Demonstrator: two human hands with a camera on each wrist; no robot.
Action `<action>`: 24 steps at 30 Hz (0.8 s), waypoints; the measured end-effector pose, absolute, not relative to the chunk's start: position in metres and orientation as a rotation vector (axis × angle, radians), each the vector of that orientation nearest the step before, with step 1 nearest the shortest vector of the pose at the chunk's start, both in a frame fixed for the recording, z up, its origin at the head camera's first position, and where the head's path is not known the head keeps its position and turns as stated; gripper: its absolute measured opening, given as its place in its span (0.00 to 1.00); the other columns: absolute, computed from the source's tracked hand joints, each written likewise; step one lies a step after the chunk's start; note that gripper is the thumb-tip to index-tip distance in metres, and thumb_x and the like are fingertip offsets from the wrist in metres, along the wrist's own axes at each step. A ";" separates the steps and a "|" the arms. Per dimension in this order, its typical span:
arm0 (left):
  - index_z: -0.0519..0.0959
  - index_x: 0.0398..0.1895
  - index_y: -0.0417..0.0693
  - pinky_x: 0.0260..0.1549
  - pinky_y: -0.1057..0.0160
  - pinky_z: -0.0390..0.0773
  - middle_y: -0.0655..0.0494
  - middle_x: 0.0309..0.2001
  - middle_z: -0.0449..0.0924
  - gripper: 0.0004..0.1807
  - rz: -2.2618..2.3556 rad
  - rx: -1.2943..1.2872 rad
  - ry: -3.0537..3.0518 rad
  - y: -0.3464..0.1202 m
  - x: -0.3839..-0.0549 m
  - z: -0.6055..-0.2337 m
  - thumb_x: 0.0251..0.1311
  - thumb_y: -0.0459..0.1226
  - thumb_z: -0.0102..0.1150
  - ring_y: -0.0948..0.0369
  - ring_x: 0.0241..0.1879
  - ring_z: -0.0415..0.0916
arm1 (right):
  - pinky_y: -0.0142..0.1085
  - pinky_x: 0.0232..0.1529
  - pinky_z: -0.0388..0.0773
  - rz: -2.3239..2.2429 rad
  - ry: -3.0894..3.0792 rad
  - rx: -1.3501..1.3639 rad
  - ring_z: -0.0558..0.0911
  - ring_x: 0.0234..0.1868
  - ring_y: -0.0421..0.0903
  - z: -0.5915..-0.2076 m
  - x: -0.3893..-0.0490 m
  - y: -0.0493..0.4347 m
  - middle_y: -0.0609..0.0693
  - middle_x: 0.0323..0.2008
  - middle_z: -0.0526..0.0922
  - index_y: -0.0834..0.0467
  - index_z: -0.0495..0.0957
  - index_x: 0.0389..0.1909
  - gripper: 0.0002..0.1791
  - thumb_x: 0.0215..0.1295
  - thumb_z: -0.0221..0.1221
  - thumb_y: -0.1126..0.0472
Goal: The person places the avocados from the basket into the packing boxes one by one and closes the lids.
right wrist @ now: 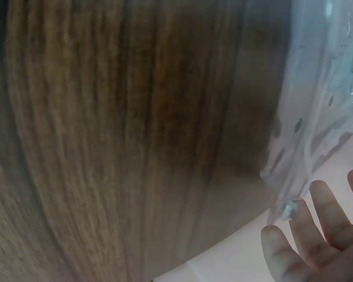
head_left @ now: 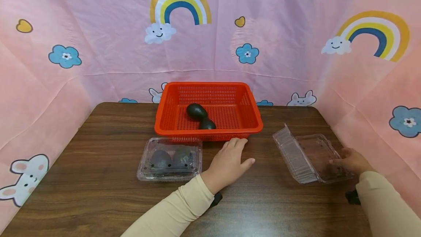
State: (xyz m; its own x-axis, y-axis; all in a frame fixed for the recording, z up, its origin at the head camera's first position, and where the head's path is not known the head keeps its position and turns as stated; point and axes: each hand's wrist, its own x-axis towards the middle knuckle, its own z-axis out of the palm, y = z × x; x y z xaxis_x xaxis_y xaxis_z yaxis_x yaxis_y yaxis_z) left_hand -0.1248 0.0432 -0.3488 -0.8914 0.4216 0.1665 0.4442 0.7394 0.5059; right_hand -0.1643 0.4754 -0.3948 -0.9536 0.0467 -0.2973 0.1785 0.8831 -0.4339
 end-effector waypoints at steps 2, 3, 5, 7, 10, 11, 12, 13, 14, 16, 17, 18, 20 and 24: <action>0.68 0.65 0.41 0.58 0.55 0.72 0.48 0.60 0.72 0.32 -0.856 -0.718 -2.892 0.043 -0.125 -0.348 0.63 0.49 0.61 0.53 0.59 0.70 | 0.64 0.51 0.68 -0.674 2.764 0.175 0.63 0.54 0.81 -0.397 -0.165 0.476 0.88 0.56 0.56 0.89 0.47 0.59 0.54 0.61 0.62 0.45; 0.68 0.65 0.42 0.59 0.55 0.71 0.48 0.60 0.72 0.32 -0.853 -0.716 -2.895 0.043 -0.125 -0.348 0.63 0.49 0.61 0.53 0.59 0.70 | 0.64 0.51 0.69 -0.681 2.760 0.180 0.63 0.54 0.81 -0.398 -0.165 0.477 0.88 0.56 0.57 0.89 0.48 0.59 0.54 0.61 0.63 0.45; 0.68 0.65 0.41 0.58 0.55 0.72 0.48 0.60 0.72 0.32 -0.859 -0.713 -2.897 0.043 -0.125 -0.348 0.63 0.49 0.61 0.53 0.59 0.70 | 0.64 0.50 0.69 -0.680 2.756 0.178 0.64 0.54 0.80 -0.400 -0.166 0.477 0.88 0.55 0.58 0.89 0.48 0.59 0.54 0.61 0.63 0.46; 0.68 0.65 0.41 0.58 0.55 0.72 0.48 0.60 0.72 0.32 -0.868 -0.707 -2.901 0.043 -0.125 -0.348 0.63 0.49 0.61 0.53 0.59 0.70 | 0.64 0.50 0.70 -0.680 2.754 0.180 0.65 0.53 0.80 -0.402 -0.167 0.478 0.87 0.54 0.59 0.89 0.49 0.59 0.53 0.60 0.64 0.46; 0.68 0.65 0.41 0.58 0.55 0.72 0.48 0.60 0.72 0.32 -0.892 -0.695 -2.912 0.044 -0.125 -0.348 0.63 0.48 0.61 0.53 0.59 0.70 | 0.63 0.49 0.70 -0.675 2.764 0.168 0.66 0.53 0.79 -0.404 -0.168 0.479 0.87 0.54 0.60 0.88 0.51 0.58 0.51 0.59 0.65 0.48; 0.68 0.65 0.41 0.58 0.55 0.71 0.48 0.60 0.72 0.32 -0.902 -0.691 -2.917 0.044 -0.125 -0.348 0.63 0.48 0.61 0.53 0.59 0.70 | 0.63 0.49 0.70 -0.679 2.763 0.164 0.66 0.52 0.79 -0.405 -0.168 0.480 0.87 0.54 0.60 0.88 0.51 0.58 0.51 0.59 0.65 0.48; 0.68 0.65 0.41 0.59 0.55 0.71 0.48 0.60 0.72 0.32 -0.913 -0.688 -2.922 0.044 -0.125 -0.348 0.63 0.48 0.61 0.53 0.60 0.70 | 0.63 0.48 0.71 -0.673 2.770 0.156 0.67 0.52 0.79 -0.405 -0.168 0.480 0.87 0.53 0.61 0.88 0.52 0.57 0.50 0.59 0.65 0.48; 0.68 0.65 0.41 0.59 0.55 0.71 0.48 0.60 0.72 0.32 -0.924 -0.685 -2.928 0.044 -0.124 -0.348 0.63 0.48 0.61 0.53 0.60 0.70 | 0.62 0.48 0.71 -0.674 2.773 0.155 0.68 0.51 0.79 -0.405 -0.168 0.480 0.86 0.53 0.61 0.87 0.53 0.57 0.50 0.58 0.66 0.48; 0.68 0.65 0.41 0.59 0.55 0.71 0.48 0.60 0.72 0.32 -0.935 -0.682 -2.934 0.044 -0.124 -0.348 0.62 0.48 0.61 0.53 0.60 0.70 | 0.62 0.48 0.71 -0.677 2.774 0.158 0.68 0.51 0.79 -0.406 -0.168 0.481 0.86 0.53 0.62 0.87 0.53 0.57 0.50 0.58 0.66 0.49; 0.68 0.65 0.41 0.59 0.55 0.71 0.48 0.60 0.72 0.32 -0.958 -0.675 -2.948 0.045 -0.125 -0.349 0.62 0.48 0.61 0.53 0.60 0.69 | 0.62 0.48 0.71 -0.667 2.776 0.157 0.68 0.51 0.79 -0.407 -0.169 0.482 0.86 0.53 0.62 0.87 0.53 0.57 0.50 0.57 0.66 0.48; 0.68 0.64 0.41 0.59 0.55 0.71 0.48 0.60 0.72 0.32 -0.965 -0.672 -2.953 0.045 -0.125 -0.350 0.62 0.48 0.61 0.53 0.60 0.69 | 0.63 0.48 0.70 -0.651 2.779 0.154 0.68 0.51 0.79 -0.407 -0.170 0.483 0.86 0.53 0.62 0.87 0.54 0.57 0.50 0.57 0.66 0.48; 0.68 0.64 0.41 0.59 0.55 0.71 0.48 0.60 0.72 0.32 -0.971 -0.668 -2.959 0.045 -0.126 -0.351 0.62 0.48 0.62 0.53 0.60 0.69 | 0.63 0.48 0.70 -0.640 2.782 0.154 0.68 0.51 0.79 -0.408 -0.170 0.483 0.85 0.53 0.63 0.87 0.54 0.56 0.50 0.56 0.67 0.48; 0.68 0.64 0.41 0.60 0.54 0.71 0.48 0.60 0.72 0.32 -0.990 -0.660 -2.967 0.046 -0.127 -0.353 0.62 0.48 0.62 0.53 0.60 0.69 | 0.62 0.49 0.70 -0.631 2.780 0.147 0.69 0.51 0.78 -0.409 -0.171 0.484 0.85 0.53 0.64 0.87 0.56 0.55 0.49 0.56 0.67 0.49; 0.69 0.64 0.41 0.60 0.54 0.70 0.48 0.60 0.72 0.32 -1.033 -0.642 -2.979 0.046 -0.129 -0.356 0.62 0.48 0.62 0.53 0.61 0.69 | 0.59 0.45 0.73 -0.639 2.786 0.126 0.75 0.46 0.74 -0.411 -0.171 0.485 0.81 0.48 0.72 0.86 0.62 0.53 0.42 0.56 0.66 0.52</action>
